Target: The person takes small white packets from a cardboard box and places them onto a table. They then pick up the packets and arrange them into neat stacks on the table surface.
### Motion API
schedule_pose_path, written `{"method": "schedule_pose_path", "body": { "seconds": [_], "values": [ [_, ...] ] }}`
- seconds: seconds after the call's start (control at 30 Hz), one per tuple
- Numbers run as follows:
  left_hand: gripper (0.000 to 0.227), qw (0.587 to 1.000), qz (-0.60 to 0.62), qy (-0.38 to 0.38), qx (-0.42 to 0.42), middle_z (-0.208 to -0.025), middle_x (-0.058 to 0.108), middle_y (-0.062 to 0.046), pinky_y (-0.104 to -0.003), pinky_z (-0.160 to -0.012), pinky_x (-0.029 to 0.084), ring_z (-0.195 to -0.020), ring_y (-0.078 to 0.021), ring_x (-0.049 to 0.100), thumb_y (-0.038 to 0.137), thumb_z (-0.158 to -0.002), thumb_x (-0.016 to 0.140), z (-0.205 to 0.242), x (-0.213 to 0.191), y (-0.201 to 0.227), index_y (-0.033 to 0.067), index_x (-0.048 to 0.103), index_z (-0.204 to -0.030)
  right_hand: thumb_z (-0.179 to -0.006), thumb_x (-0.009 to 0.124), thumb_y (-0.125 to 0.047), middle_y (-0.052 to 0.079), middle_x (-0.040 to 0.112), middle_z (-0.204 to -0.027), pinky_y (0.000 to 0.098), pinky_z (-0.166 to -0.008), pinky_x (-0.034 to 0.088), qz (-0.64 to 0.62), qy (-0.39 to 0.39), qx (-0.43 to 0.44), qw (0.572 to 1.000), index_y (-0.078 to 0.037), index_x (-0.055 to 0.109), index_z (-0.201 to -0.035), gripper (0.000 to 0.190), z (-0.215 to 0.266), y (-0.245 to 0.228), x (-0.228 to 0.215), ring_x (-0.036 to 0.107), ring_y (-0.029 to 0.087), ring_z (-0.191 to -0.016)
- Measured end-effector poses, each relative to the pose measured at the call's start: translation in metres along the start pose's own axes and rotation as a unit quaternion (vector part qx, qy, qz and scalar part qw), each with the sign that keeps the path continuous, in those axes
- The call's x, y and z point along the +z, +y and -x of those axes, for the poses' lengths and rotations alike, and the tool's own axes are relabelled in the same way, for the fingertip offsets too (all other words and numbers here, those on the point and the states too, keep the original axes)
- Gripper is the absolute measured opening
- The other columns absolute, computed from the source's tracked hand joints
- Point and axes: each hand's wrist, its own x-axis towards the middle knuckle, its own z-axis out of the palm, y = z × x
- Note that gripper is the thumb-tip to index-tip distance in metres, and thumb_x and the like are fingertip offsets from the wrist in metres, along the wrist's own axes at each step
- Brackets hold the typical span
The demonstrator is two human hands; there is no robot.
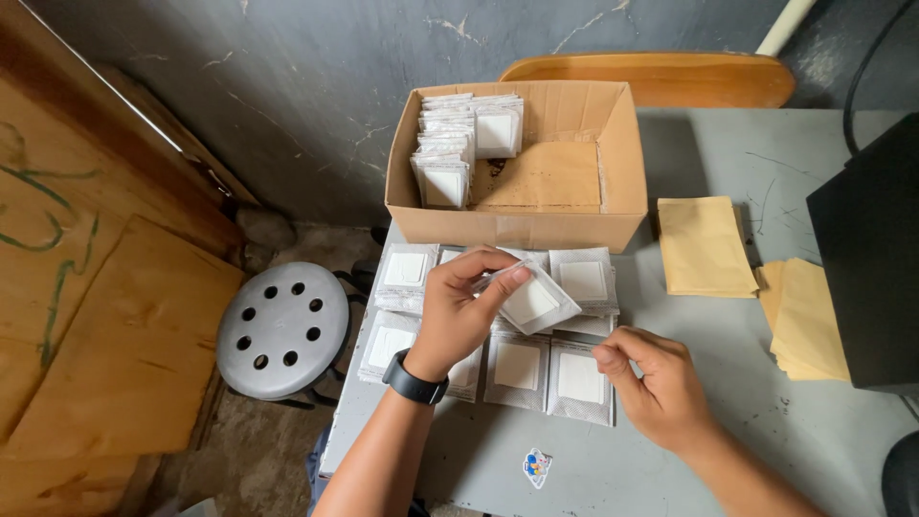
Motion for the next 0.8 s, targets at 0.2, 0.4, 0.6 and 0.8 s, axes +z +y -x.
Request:
{"method": "schedule_pose_path", "body": {
  "seconds": [0.2, 0.4, 0.6, 0.8],
  "values": [
    [0.007, 0.977, -0.143, -0.069, 0.145, -0.093, 0.072, -0.008, -0.032, -0.079, 0.056, -0.086, -0.0224, 0.070, 0.011, -0.098, 0.068, 0.003, -0.008, 0.034, 0.0048, 0.069, -0.095, -0.102, 0.052, -0.025, 0.001, 0.057, -0.065, 0.0279, -0.058, 0.042, 0.006, 0.011, -0.019, 1.000, -0.007, 0.058, -0.074, 0.034, 0.000, 0.000, 0.000, 0.053, 0.016, -0.059],
    [0.014, 0.904, -0.318, -0.086, 0.271, -0.105, 0.069, -0.008, -0.035, -0.068, 0.055, -0.089, -0.0255, 0.070, 0.005, -0.104, 0.057, 0.040, -0.006, 0.041, 0.0077, 0.070, -0.108, -0.101, 0.054, -0.021, 0.000, 0.048, -0.063, 0.0281, -0.056, 0.036, 0.004, 0.017, -0.043, 0.999, -0.007, 0.055, -0.073, 0.031, -0.002, -0.006, -0.002, 0.043, 0.016, -0.058],
    [0.008, 0.844, -0.388, -0.187, 0.318, -0.114, 0.065, -0.019, -0.047, -0.094, 0.058, -0.107, -0.0378, 0.067, 0.003, -0.104, 0.058, 0.096, -0.002, 0.007, -0.0030, 0.063, -0.101, -0.101, 0.055, -0.018, 0.001, 0.051, -0.064, 0.0296, -0.057, 0.037, 0.008, 0.023, -0.071, 0.997, -0.006, 0.056, -0.074, 0.029, -0.003, -0.010, -0.002, 0.045, 0.017, -0.058],
    [0.008, 0.849, -0.411, -0.212, 0.255, -0.120, 0.064, -0.019, -0.051, -0.103, 0.051, -0.124, -0.0374, 0.062, 0.003, -0.102, 0.053, 0.117, -0.001, -0.005, -0.0015, 0.060, -0.102, -0.100, 0.056, -0.018, 0.001, 0.053, -0.064, 0.0303, -0.058, 0.040, 0.025, 0.028, -0.081, 0.996, -0.006, 0.057, -0.075, 0.027, -0.002, -0.007, 0.000, 0.048, 0.017, -0.059]
  ]
}}
